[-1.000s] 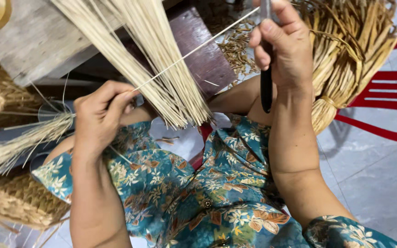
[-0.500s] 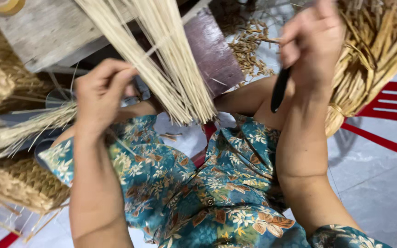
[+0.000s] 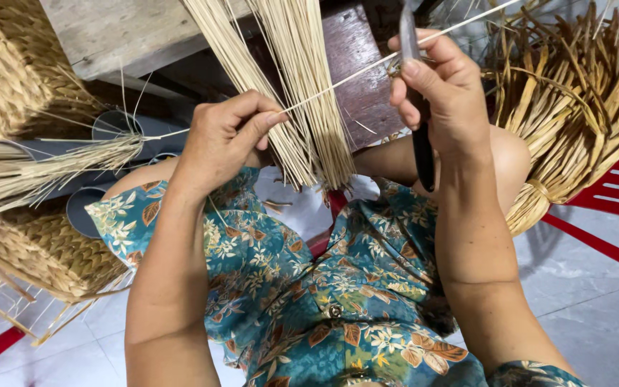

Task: The person sits on a red plastic chair holding a large bundle of thin bamboo sticks on their lap. They take individual sticks, hold a small knife, and shave or trim the ends of each stick, adding finished sticks to the bundle between cuts.

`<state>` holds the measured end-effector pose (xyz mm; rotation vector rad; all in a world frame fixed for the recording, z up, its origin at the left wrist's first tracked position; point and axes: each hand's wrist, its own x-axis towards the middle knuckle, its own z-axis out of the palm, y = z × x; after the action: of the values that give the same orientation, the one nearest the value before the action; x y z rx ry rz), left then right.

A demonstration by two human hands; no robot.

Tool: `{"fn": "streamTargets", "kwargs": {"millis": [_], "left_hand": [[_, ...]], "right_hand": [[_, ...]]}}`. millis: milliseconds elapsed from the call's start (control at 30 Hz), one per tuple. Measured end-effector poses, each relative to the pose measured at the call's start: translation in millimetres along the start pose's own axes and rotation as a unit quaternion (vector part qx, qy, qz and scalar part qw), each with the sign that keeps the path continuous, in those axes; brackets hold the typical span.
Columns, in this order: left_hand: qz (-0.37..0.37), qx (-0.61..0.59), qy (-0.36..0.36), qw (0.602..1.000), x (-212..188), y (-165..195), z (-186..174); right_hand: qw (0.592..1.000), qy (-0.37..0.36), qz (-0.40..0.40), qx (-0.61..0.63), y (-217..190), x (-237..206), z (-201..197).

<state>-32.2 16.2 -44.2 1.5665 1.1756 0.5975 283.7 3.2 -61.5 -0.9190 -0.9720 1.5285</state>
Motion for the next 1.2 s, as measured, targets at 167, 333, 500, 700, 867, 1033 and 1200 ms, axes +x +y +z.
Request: {"fn": "streamTargets", "kwargs": {"millis": [167, 333, 500, 700, 867, 1033, 1200], "left_hand": [[0.101, 0.01, 0.015, 0.995, -3, -2, -6], [0.086, 0.028, 0.018, 0.996, -5, -1, -15], [0.072, 0.041, 0.031, 0.996, -7, -2, -22], [-0.012, -0.105, 0.065, 0.992, -3, -16, -33], [0.088, -0.379, 0.179, 0.903, 10, -34, -26], [0.228, -0.403, 0.308, 0.831, 17, -40, -22], [0.169, -0.385, 0.333, 0.844, 21, -34, 9]], "right_hand": [[0.999, 0.032, -0.015, 0.02, -4, -3, -20], [0.995, 0.076, -0.054, 0.029, -8, -10, -51], [0.984, 0.143, -0.096, 0.045, -7, -25, -112], [0.946, 0.266, -0.151, 0.106, -13, -36, -196], [0.954, 0.231, -0.15, 0.117, -7, -28, -174], [0.993, 0.078, -0.083, -0.029, 10, -22, -56], [0.986, -0.114, 0.105, -0.052, 16, -29, 47]]}}
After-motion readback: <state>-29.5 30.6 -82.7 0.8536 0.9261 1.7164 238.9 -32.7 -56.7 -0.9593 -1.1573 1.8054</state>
